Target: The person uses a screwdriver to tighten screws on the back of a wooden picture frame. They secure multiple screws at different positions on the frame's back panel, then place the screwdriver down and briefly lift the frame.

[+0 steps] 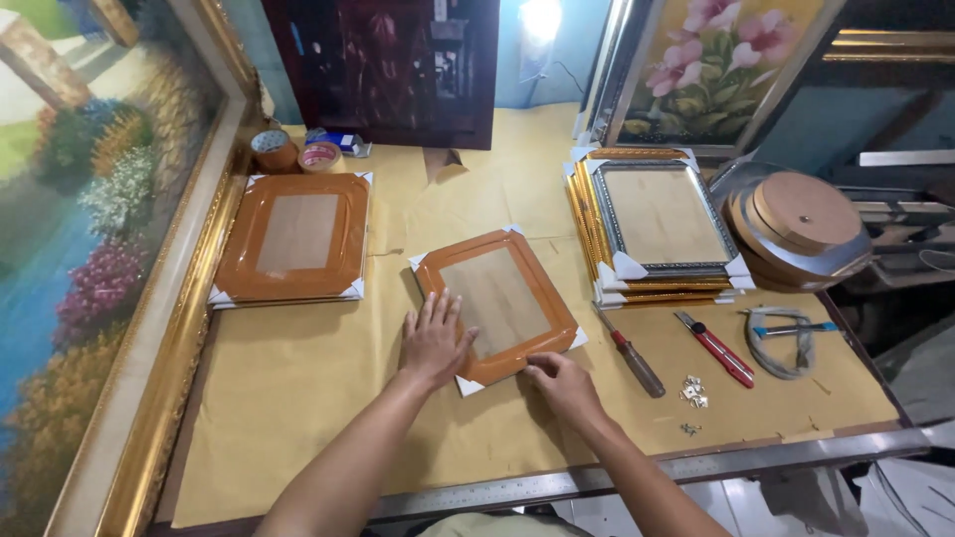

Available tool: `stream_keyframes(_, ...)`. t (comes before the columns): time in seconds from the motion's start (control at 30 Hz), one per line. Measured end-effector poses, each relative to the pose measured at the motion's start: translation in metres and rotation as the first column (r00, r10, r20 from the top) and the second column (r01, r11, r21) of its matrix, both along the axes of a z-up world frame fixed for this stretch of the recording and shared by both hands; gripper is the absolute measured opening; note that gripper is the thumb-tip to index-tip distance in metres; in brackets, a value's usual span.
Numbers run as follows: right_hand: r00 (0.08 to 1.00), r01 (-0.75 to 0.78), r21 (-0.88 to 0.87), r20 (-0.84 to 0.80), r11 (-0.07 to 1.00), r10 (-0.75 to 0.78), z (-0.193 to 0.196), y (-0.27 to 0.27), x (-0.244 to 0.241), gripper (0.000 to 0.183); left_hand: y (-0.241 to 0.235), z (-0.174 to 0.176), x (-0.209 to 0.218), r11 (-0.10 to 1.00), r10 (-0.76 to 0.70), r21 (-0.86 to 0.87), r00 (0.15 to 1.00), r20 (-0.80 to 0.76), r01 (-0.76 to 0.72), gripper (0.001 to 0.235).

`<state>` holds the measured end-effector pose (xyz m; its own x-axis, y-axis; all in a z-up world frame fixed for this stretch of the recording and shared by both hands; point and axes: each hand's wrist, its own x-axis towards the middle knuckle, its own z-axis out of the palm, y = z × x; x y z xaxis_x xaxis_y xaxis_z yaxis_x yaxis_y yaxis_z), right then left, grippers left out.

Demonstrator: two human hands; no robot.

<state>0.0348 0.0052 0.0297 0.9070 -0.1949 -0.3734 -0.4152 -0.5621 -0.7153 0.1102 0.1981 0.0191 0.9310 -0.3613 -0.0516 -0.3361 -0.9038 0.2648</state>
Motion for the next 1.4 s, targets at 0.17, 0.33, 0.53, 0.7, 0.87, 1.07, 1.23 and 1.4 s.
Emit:
stream_keyframes(0.17,0.999,-0.033,-0.039,-0.029,0.999,0.032,-0.002,-0.022,0.021,0.036,0.003,-0.007,-0.034,0.995,0.091,-0.029,0.996,-0.004,-0.091,0.058)
stream_keyframes(0.33,0.997,-0.071,-0.058,-0.003,0.996,0.071,-0.011,-0.041,0.043,0.038,-0.009,-0.007,-0.072,0.986,0.153,-0.07,0.987,0.054,-0.149,0.061)
stream_keyframes(0.53,0.997,-0.079,-0.11,-0.008,0.991,0.079,-0.022,-0.056,0.057,0.042,-0.03,-0.027,-0.107,0.984,0.172,-0.084,0.963,0.205,-0.158,0.062)
stream_keyframes(0.7,0.986,-0.109,-0.07,0.12,0.992,0.117,-0.026,-0.058,0.06,0.042,-0.043,-0.026,-0.122,0.981,0.151,-0.16,0.948,0.278,-0.109,0.064)
stream_keyframes(0.87,0.992,-0.115,-0.147,0.024,0.982,0.12,0.019,-0.052,0.038,0.042,-0.039,-0.03,-0.123,0.986,0.116,-0.151,0.922,0.369,-0.064,0.061)
stream_keyframes(1.07,0.963,-0.164,-0.524,0.098,0.836,0.25,0.018,-0.097,0.015,0.03,-0.03,-0.041,-0.122,0.989,0.063,-0.15,0.872,0.486,0.012,0.06)
stream_keyframes(1.23,0.941,-0.322,-0.716,-0.311,0.62,0.13,0.033,-0.11,-0.002,0.051,-0.03,-0.045,-0.119,0.996,0.058,-0.093,0.85,0.524,-0.011,0.06)
stream_keyframes(1.4,0.99,-0.101,-0.413,-0.133,0.905,0.05,0.005,-0.122,-0.005,0.038,-0.028,-0.044,-0.119,0.991,0.07,-0.132,0.878,0.474,-0.007,0.056)
